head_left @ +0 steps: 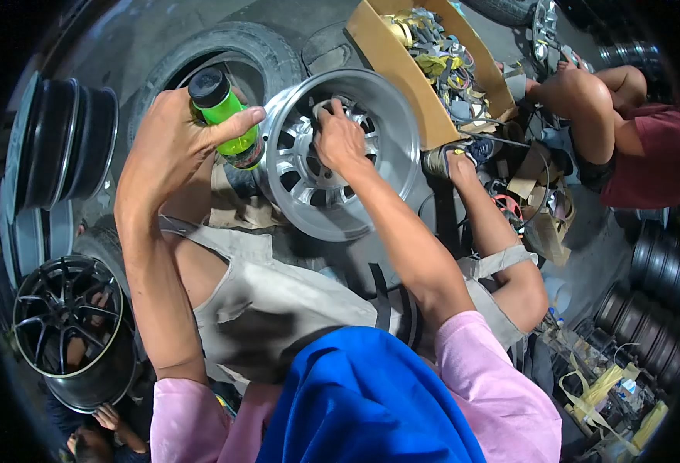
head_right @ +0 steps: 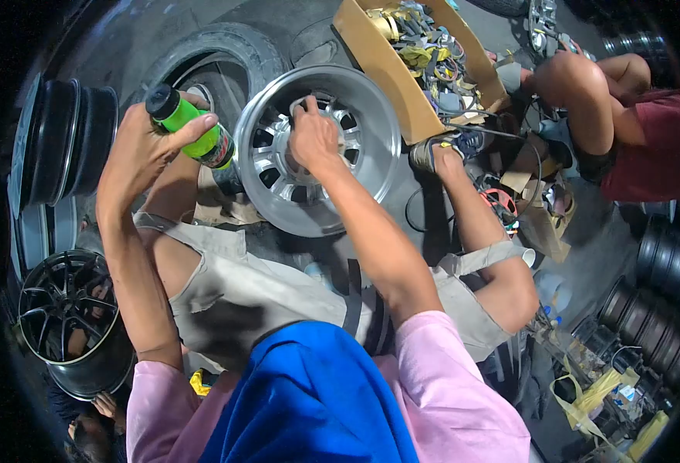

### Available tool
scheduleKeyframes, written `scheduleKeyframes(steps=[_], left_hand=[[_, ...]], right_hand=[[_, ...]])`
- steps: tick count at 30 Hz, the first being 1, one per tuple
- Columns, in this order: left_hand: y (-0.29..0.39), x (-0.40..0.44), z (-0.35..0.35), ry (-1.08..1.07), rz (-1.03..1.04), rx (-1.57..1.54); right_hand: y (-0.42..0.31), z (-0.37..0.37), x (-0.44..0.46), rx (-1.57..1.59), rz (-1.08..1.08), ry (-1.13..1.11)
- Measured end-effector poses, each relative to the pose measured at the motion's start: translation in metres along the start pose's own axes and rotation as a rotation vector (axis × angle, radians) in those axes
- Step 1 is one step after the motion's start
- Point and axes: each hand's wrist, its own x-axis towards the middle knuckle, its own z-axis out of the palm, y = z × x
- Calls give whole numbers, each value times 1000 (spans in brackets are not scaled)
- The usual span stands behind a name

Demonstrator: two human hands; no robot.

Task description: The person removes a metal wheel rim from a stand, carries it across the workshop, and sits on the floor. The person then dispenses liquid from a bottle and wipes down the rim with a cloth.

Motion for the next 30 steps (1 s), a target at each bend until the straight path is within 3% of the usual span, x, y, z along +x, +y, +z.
scheduleKeyframes(steps=[4,6,10,11,13,14,16,19,20,24,25,27,30], left_hand=[[4,-3,0,-15,23,-25],[1,-7,4,117,132,-218],[7,-8,0,82,82,-166],[10,-9,0,74,88,-163],[13,-9,-2,81,69,-162],[14,-9,-3,80,73,-161],[15,-8,-3,87,61,-178],[22,-6,-2,27,46,-178],[24,-5,-2,26,50,-172],[22,-5,3,34,47,-181],[21,-4,3,43,52,-190],[17,-1,4,45,46,-179],[4,5,6,28,32,-159]], right_hand=[[-12,27,30,274,130,252],[-9,32,46,1131,560,227],[-33,44,37,1485,749,157],[-55,23,20,1301,675,162],[-53,63,4,1003,494,120],[-50,58,-7,1004,495,124],[-37,42,-31,978,327,-354],[-26,25,-17,1083,332,-517],[-34,-7,-3,1015,400,-486],[27,7,64,1871,893,-120],[32,-12,59,1908,989,82],[61,-5,55,2060,1017,195],[63,15,54,2047,989,297]])
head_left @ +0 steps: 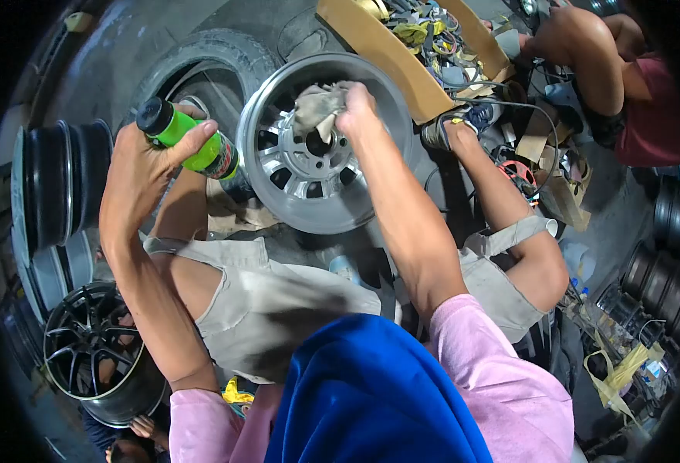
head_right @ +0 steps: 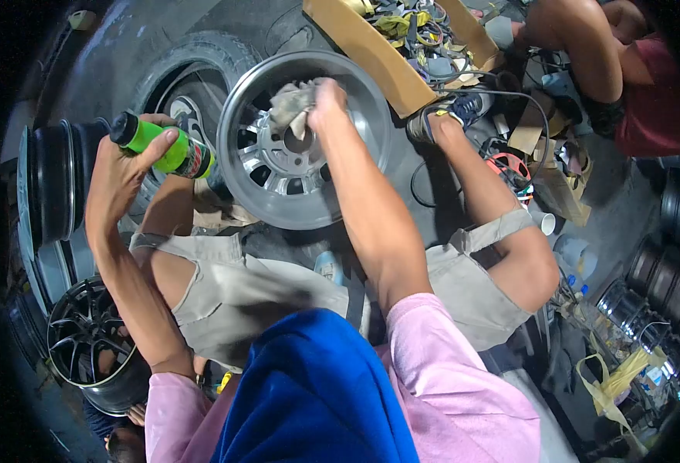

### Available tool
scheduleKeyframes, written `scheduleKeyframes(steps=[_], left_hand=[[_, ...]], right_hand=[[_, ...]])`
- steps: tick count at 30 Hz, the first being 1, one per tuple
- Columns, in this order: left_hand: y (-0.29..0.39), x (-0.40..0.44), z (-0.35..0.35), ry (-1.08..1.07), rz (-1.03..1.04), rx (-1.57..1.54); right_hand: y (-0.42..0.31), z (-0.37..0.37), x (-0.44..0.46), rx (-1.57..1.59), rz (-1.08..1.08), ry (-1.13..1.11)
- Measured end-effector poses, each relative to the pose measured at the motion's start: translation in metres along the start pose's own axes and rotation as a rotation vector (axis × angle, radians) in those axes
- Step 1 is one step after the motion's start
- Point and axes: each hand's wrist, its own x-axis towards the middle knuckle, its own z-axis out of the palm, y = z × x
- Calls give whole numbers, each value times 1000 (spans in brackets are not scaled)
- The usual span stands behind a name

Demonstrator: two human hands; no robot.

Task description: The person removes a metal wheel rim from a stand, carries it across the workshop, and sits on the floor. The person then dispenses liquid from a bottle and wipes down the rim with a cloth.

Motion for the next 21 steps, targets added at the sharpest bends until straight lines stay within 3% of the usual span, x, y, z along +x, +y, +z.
scheduleKeyframes(steps=[3,7,9,11,12,13,15,16,18,21], left_hand=[[-4,0,4,19,9,17],[-10,-3,1,24,54,-37],[-9,-4,-2,30,72,-32],[-6,-9,-5,47,54,-67],[-8,-10,-7,17,44,-27],[-10,-10,-9,-17,36,12],[-17,-10,-10,-19,36,-2],[-22,-10,-9,-24,34,-9],[-28,-13,-9,-20,28,-18],[-36,-17,-11,6,5,31]], right_hand=[[18,45,-66,-199,111,-88],[68,16,-120,-1412,-24,-451],[78,-68,-116,-1662,-418,-928],[26,-116,-122,-2028,-363,-1165],[-5,-113,-127,-2362,-204,-1092],[-32,-103,-141,-2662,-347,-1045],[-67,-117,-98,-2962,-535,-993],[-74,-109,-87,-2967,-539,-994],[-81,-97,-72,-2980,-849,-689],[-59,-122,-83,-2941,-910,-802]])
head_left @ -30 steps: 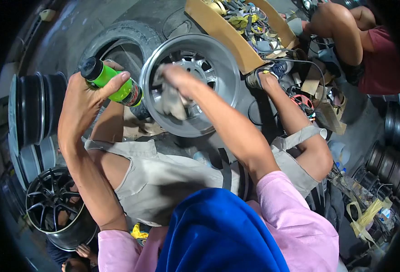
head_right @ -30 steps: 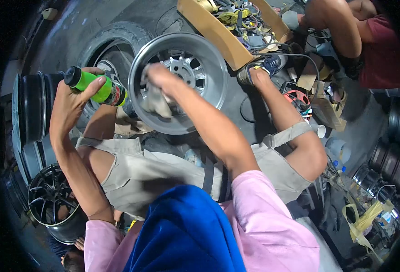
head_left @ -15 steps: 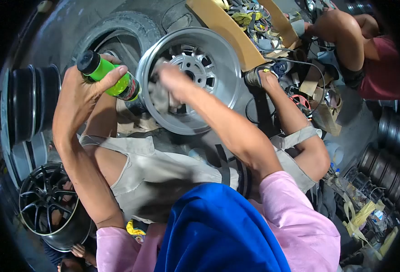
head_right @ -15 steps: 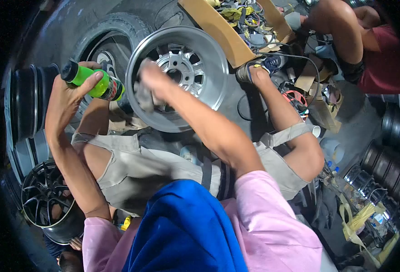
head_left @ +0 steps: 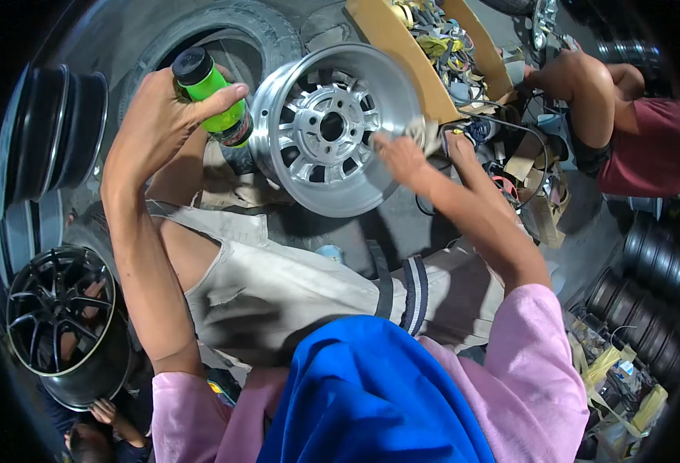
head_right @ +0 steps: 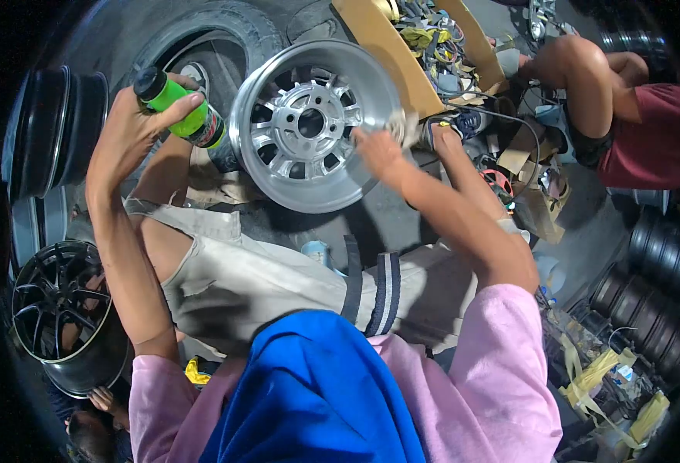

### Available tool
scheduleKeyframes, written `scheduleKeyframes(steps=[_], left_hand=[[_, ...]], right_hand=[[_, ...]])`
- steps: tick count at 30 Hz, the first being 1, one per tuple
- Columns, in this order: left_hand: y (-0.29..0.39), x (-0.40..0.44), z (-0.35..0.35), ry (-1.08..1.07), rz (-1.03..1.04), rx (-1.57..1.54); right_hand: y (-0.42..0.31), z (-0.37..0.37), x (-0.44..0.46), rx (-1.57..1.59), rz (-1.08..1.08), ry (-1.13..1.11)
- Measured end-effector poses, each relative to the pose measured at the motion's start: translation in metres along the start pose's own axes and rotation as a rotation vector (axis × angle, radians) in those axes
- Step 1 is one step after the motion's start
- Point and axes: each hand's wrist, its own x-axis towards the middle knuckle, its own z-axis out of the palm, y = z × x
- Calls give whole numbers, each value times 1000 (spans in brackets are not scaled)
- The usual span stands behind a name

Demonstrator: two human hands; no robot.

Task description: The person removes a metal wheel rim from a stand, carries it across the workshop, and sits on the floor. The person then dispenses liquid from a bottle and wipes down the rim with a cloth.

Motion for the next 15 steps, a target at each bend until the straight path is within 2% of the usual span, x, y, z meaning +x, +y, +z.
scheduleKeyframes(steps=[1,2,4,7,8,10,14,15], left_hand=[[-4,-1,-2,-3,2,23],[-8,-2,-2,-8,4,46],[-10,-3,-5,-16,1,38],[-13,-6,-5,-19,11,55],[-14,-7,-5,-6,17,73],[-13,-8,-6,-18,4,68],[-12,-7,-4,-31,16,72],[-12,-7,-3,-30,14,74]], right_hand=[[-25,-17,-9,45,39,-115],[-43,-21,-13,38,35,-120],[-63,-19,-18,325,26,-157],[-69,-16,-22,414,136,-60],[-71,-16,-20,407,130,-60],[-80,-18,-17,402,311,70],[-91,-19,-7,327,359,-10],[-87,-16,-7,299,274,-32]])
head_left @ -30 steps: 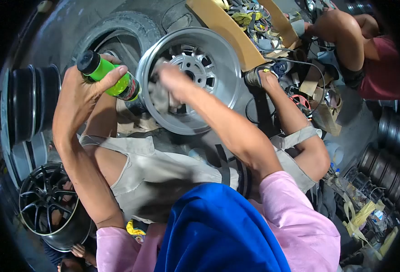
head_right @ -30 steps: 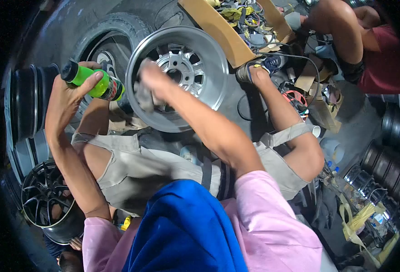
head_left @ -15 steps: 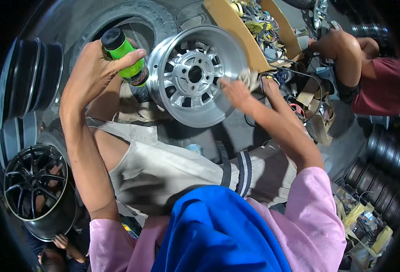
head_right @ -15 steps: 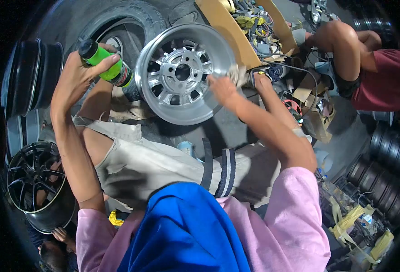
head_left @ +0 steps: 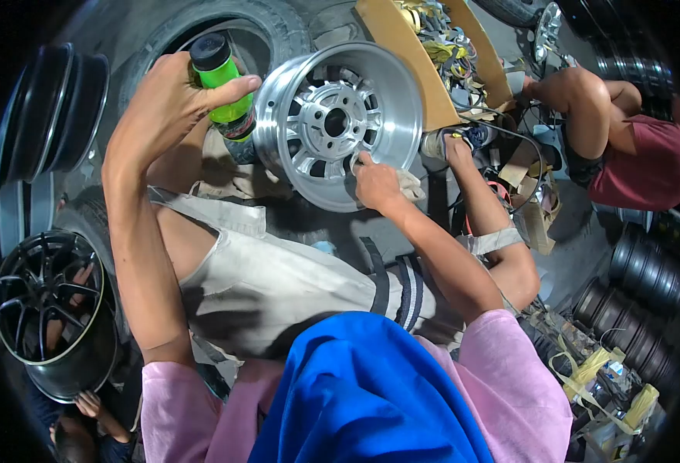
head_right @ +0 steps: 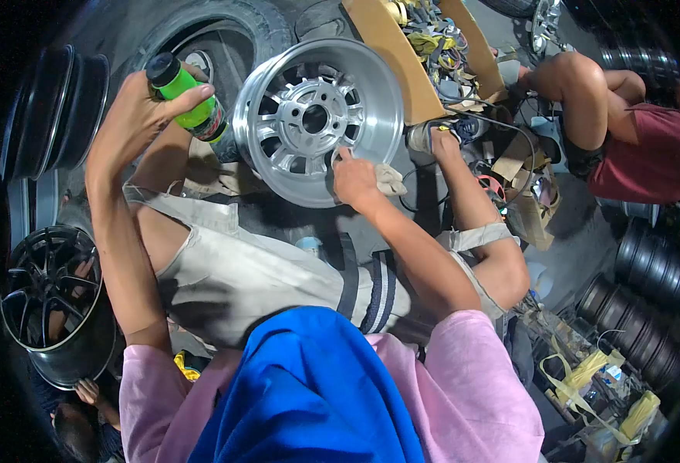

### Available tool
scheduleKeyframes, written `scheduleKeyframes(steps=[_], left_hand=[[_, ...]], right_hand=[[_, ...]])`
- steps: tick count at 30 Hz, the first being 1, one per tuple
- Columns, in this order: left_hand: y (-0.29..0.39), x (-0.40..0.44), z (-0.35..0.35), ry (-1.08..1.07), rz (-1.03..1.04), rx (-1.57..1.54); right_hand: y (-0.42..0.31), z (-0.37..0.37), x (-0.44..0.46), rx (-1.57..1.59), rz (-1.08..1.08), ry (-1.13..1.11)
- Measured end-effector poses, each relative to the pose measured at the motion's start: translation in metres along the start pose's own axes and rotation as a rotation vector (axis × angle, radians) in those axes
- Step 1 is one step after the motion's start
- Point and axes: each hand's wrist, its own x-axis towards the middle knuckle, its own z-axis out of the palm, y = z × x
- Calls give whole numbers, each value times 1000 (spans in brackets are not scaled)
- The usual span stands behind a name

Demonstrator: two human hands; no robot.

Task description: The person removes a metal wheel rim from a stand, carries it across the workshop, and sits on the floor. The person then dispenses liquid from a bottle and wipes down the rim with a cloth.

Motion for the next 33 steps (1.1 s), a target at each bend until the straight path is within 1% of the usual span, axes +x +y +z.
scheduleKeyframes(steps=[1,2,3,4,5,6,7,8,10,14,16,17,19,20,22,23,24,25,27,29,31,33], left_hand=[[0,1,1,-2,-5,8],[1,1,2,-6,-5,17],[3,2,1,-4,1,20],[4,2,0,-36,-35,28],[4,2,-1,-70,-75,34],[1,2,-2,-68,-81,33],[-2,2,-1,-32,-28,47],[-5,1,2,1,23,58],[-5,1,5,-2,20,27],[4,1,2,-45,27,1],[5,4,5,-41,50,-5],[2,6,6,-42,47,16],[2,6,6,-48,36,39],[4,7,6,-58,17,80],[7,8,9,-71,0,114],[8,8,10,-56,55,55],[8,7,10,-41,109,-1],[10,8,10,-44,108,3],[15,11,10,-78,97,86],[16,12,13,-90,92,74],[20,12,15,-98,86,68],[24,13,14,-136,7,54]], right_hand=[[4,1,3,-31,-78,-29],[7,2,7,-27,-74,-26],[12,1,15,-35,-93,-79],[16,-1,23,-45,-116,-132],[22,-1,26,-47,-121,-129],[27,-4,24,71,-180,-105],[31,-3,23,189,-237,-87],[30,1,14,187,-239,-99],[8,-22,-13,296,-213,68],[-1,-4,0,236,-176,39],[4,2,10,154,-175,-114],[10,4,15,151,-175,-106],[14,5,18,266,-232,-143],[12,9,15,269,-231,-144],[1,3,2,470,-257,71],[-6,-2,-4,469,-256,68],[-17,-11,-7,433,-190,55],[-23,-15,-9,400,-124,44],[-21,-8,-5,407,-155,63],[-19,-8,4,359,-230,-58],[-19,-11,14,357,-235,-77],[-19,-9,18,363,-239,-96]])
